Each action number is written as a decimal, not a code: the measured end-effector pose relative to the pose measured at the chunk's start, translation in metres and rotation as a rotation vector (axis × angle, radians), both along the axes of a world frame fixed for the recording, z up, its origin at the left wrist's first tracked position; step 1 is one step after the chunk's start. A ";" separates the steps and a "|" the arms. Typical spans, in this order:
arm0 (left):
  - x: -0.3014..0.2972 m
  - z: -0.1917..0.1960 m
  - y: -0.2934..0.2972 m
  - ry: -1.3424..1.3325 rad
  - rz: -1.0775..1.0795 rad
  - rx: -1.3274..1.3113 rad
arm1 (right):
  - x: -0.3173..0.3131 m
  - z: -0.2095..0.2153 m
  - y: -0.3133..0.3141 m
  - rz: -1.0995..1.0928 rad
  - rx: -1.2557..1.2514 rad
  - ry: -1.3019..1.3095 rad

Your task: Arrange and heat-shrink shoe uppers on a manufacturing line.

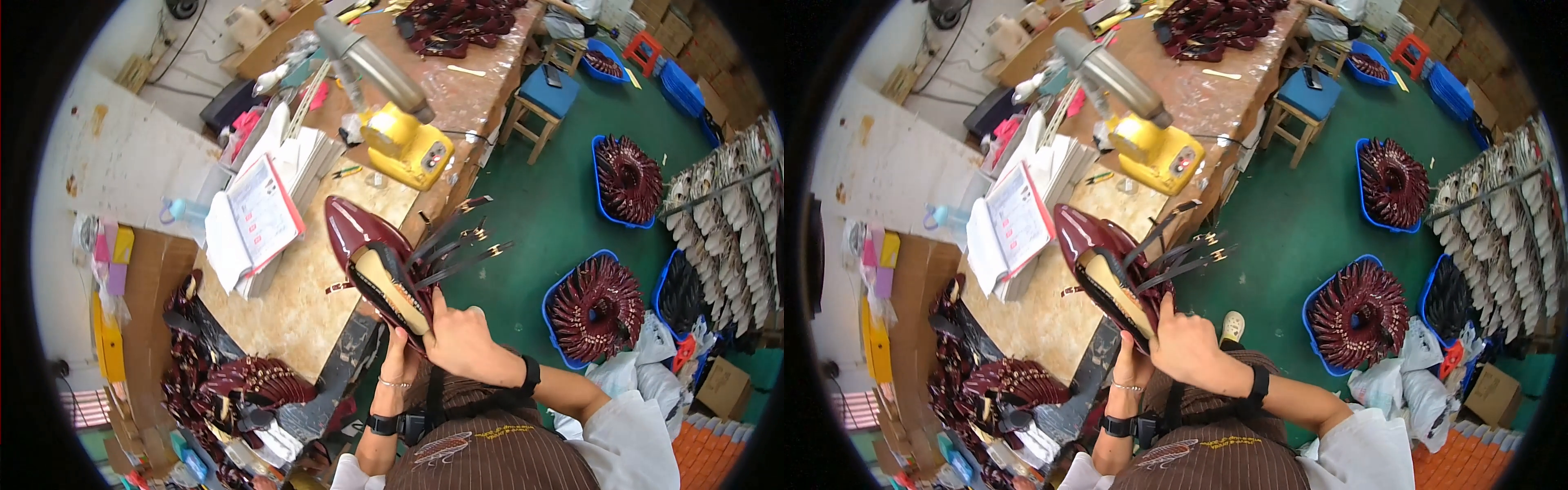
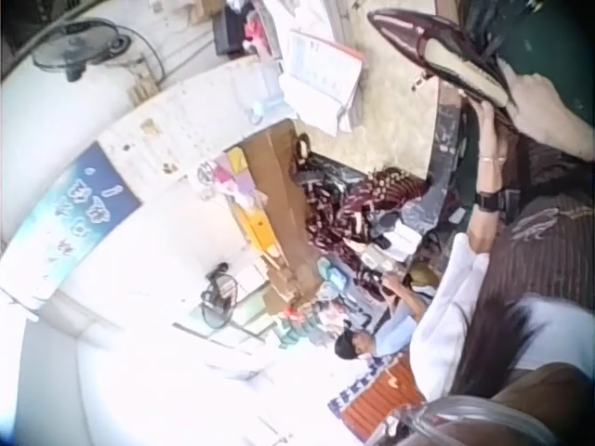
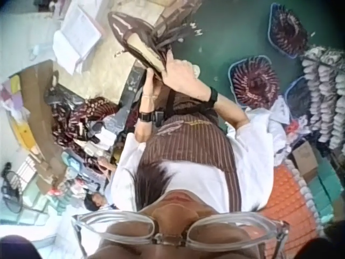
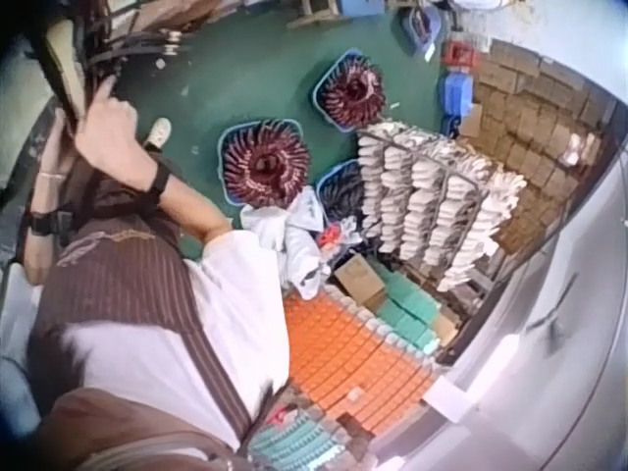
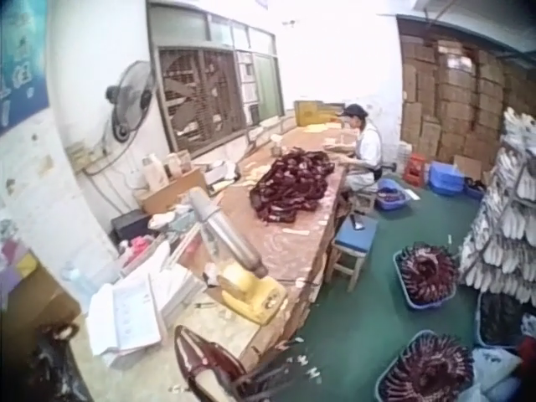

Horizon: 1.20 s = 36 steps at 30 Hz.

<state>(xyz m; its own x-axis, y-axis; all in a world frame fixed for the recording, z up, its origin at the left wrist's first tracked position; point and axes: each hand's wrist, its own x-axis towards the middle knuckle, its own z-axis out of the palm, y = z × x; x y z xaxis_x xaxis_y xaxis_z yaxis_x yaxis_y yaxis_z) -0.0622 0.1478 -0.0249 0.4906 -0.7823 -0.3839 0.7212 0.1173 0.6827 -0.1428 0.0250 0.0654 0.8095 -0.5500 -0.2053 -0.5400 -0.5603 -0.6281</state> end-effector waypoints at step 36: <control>0.052 -0.051 -0.218 1.077 -0.359 0.098 | -0.073 -0.003 -0.283 -0.677 0.206 -0.193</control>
